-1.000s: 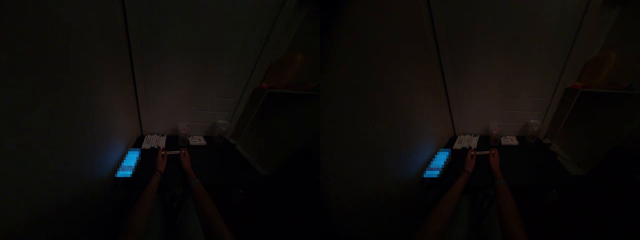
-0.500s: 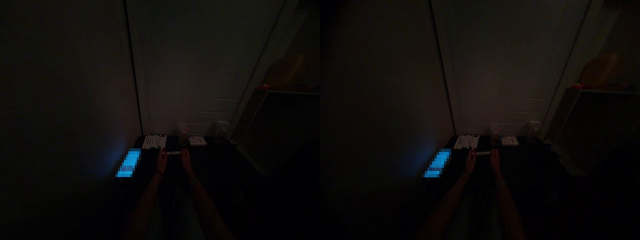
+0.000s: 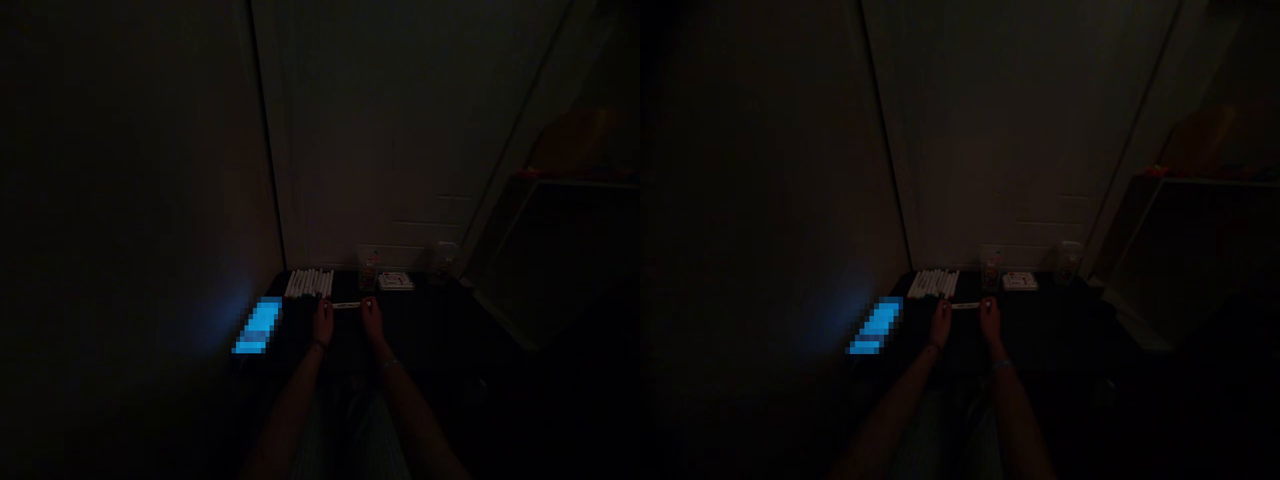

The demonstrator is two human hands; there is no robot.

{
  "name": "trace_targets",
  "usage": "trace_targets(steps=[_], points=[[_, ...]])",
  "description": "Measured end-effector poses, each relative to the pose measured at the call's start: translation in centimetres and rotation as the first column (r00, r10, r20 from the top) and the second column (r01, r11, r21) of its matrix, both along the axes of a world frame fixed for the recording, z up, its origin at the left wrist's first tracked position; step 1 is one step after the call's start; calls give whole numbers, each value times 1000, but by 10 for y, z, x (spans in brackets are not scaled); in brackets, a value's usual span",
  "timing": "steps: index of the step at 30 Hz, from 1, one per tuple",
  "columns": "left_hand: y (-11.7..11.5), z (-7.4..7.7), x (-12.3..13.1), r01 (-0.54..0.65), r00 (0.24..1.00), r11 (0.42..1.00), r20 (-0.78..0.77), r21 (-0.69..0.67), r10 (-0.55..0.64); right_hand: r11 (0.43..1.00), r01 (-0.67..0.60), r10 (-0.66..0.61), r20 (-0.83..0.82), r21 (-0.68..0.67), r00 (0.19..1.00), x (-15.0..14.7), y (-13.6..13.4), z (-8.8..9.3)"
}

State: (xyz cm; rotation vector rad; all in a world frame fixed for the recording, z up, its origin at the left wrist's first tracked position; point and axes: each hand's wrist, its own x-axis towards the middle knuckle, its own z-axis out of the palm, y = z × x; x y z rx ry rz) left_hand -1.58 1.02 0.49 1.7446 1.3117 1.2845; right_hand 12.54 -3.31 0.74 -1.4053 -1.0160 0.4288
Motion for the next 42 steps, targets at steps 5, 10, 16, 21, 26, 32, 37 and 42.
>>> trace_targets(steps=[5,10,16,21,26,32,37,42], points=[[-2,2,0,-7,1000,1000,19,-11,7,1000,20,-20,5,-1,1000,0,0,-1],[0,0,-1,9,1000,1000,14,23,-9,1000,11,-11,0,-15,1000,0,0,0],[2,-3,-1,17,1000,1000,3,11,-17,999,24,-24,-15,-34,1000,-2,-1,3],[1,-2,0,-5,1000,1000,-5,-11,5,999,21,-22,-20,-33,1000,-2,-1,4],[1,1,0,10,1000,1000,10,-21,-10,1000,2,-3,-36,-13,999,-2,-2,5],[4,-3,0,16,999,998,49,-54,-13,1000,19,-19,-31,-19,999,-2,-2,5],[6,-8,0,43,999,999,33,-24,-42,1000,28,-28,-13,-5,1000,-1,-1,2],[5,-6,2,17,1000,999,19,-28,-16,1000,9,-9,-60,8,998,1,0,2]])
